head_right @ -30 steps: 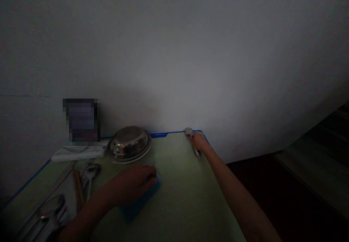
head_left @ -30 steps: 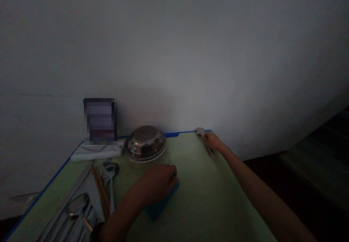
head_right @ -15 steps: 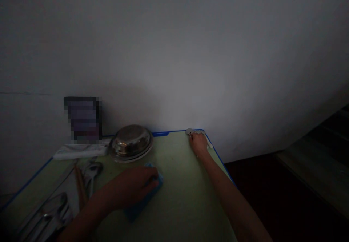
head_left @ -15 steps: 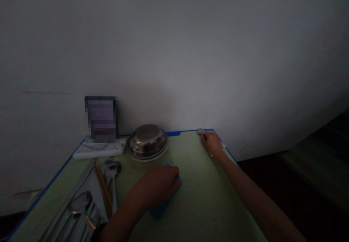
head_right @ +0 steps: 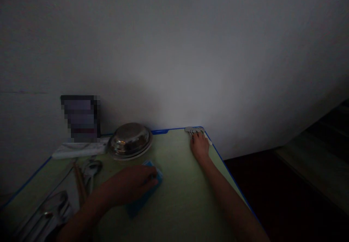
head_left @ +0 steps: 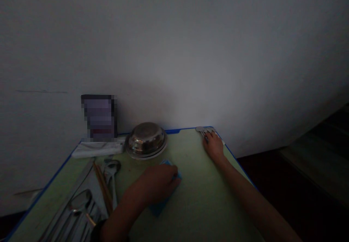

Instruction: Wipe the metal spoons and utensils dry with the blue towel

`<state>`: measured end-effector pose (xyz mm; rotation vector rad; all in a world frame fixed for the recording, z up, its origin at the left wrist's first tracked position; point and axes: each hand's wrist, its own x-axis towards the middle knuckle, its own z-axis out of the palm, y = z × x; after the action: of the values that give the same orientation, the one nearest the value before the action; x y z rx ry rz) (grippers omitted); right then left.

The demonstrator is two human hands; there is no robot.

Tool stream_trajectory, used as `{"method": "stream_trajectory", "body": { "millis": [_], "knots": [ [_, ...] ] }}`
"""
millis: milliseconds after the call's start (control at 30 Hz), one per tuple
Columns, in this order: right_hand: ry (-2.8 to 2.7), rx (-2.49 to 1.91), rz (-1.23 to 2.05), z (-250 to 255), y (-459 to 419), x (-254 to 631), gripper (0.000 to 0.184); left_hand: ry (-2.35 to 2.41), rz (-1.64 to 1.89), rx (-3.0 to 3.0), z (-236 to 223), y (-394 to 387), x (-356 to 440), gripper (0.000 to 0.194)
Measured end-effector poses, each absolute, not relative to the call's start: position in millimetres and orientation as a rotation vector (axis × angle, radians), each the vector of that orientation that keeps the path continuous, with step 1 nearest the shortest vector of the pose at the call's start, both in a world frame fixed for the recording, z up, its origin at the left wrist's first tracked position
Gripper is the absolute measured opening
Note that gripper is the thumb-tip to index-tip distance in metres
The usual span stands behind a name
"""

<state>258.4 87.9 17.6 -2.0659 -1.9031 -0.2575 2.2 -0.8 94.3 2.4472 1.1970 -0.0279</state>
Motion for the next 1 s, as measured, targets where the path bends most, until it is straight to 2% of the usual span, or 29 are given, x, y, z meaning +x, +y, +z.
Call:
{"method": "stream_trajectory", "body": {
  "millis": [200,433,600,800,900,1000],
  "knots": [
    [-1.882,-1.940,-0.212,19,75,251,0.023,1.269,0.003,2.479,96,0,6,0.029],
    [-2.003,-1.624,0.012,16,21,190,0.020,1.445,0.052,2.455,94,-1,-5,0.030],
    [-2.237,-1.309,0.233,14,-10,145,0.024,1.466,-0.061,2.335,96,2,-73,0.021],
    [-2.398,-1.149,0.324,8,-3,107,0.030,1.810,-0.151,2.118,105,3,-172,0.016],
    [-2.401,-1.197,0.324,5,7,95,0.030,1.896,-0.217,2.006,99,-4,-194,0.022],
    [-2.405,-1.240,0.318,2,15,87,0.028,1.909,-0.316,1.868,91,-10,-201,0.041]
  ]
}}
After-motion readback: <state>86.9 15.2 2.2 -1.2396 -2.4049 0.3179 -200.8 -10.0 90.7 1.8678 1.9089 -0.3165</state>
